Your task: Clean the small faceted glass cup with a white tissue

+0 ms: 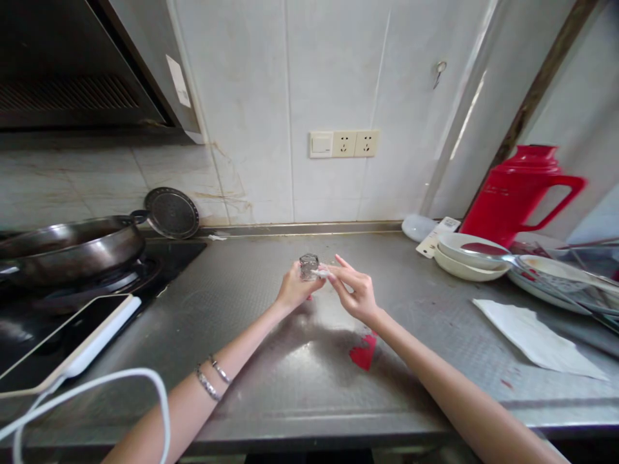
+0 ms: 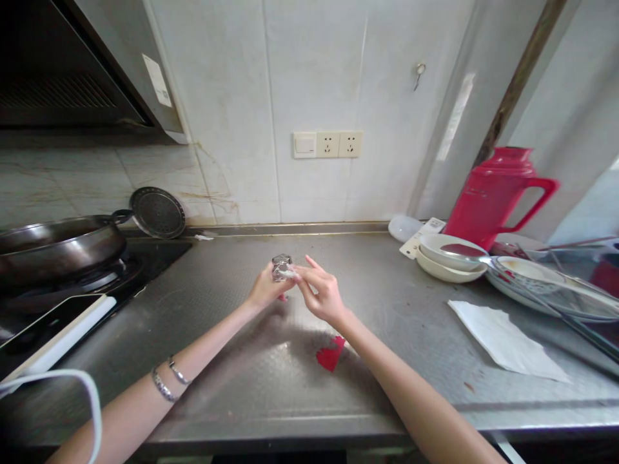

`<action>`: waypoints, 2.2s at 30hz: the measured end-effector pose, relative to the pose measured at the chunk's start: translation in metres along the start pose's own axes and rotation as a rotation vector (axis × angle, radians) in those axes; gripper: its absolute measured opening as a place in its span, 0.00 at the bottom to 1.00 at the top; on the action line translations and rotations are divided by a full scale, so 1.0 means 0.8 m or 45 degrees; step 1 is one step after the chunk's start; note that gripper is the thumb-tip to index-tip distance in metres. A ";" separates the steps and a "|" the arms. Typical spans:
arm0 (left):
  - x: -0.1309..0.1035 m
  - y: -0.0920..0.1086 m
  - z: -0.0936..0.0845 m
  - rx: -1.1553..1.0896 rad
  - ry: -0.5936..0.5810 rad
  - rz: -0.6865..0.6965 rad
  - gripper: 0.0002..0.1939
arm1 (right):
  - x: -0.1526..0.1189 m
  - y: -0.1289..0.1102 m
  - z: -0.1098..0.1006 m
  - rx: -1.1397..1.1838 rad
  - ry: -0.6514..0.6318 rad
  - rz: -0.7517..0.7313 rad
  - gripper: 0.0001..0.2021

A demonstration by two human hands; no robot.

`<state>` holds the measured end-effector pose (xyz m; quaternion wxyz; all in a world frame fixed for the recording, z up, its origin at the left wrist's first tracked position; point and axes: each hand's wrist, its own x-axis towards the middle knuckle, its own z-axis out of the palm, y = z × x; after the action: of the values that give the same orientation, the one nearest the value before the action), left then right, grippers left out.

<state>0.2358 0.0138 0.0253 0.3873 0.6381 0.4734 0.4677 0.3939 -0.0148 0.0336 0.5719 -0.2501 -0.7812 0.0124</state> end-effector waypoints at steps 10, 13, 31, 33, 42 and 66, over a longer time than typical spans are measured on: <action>-0.021 0.014 0.009 0.487 -0.025 0.265 0.29 | 0.001 0.010 0.006 -0.175 0.012 -0.064 0.16; -0.019 0.017 0.007 0.537 -0.035 0.326 0.24 | -0.002 0.006 0.008 -0.198 -0.081 -0.129 0.17; 0.003 0.003 -0.008 0.211 0.011 -0.041 0.24 | 0.013 -0.003 0.011 0.176 0.291 0.614 0.17; 0.002 -0.001 -0.005 0.103 -0.042 -0.062 0.24 | 0.012 0.011 0.009 0.158 0.328 0.684 0.18; -0.004 -0.007 0.004 -0.152 -0.286 -0.128 0.22 | -0.005 0.037 0.018 0.633 0.002 0.763 0.18; 0.011 -0.036 0.000 -0.266 -0.472 0.251 0.58 | -0.005 0.024 0.025 0.750 -0.133 0.967 0.31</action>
<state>0.2302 0.0298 0.0004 0.4842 0.7125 0.2787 0.4245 0.3841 0.0053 0.0173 0.5334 -0.3439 -0.6256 0.4537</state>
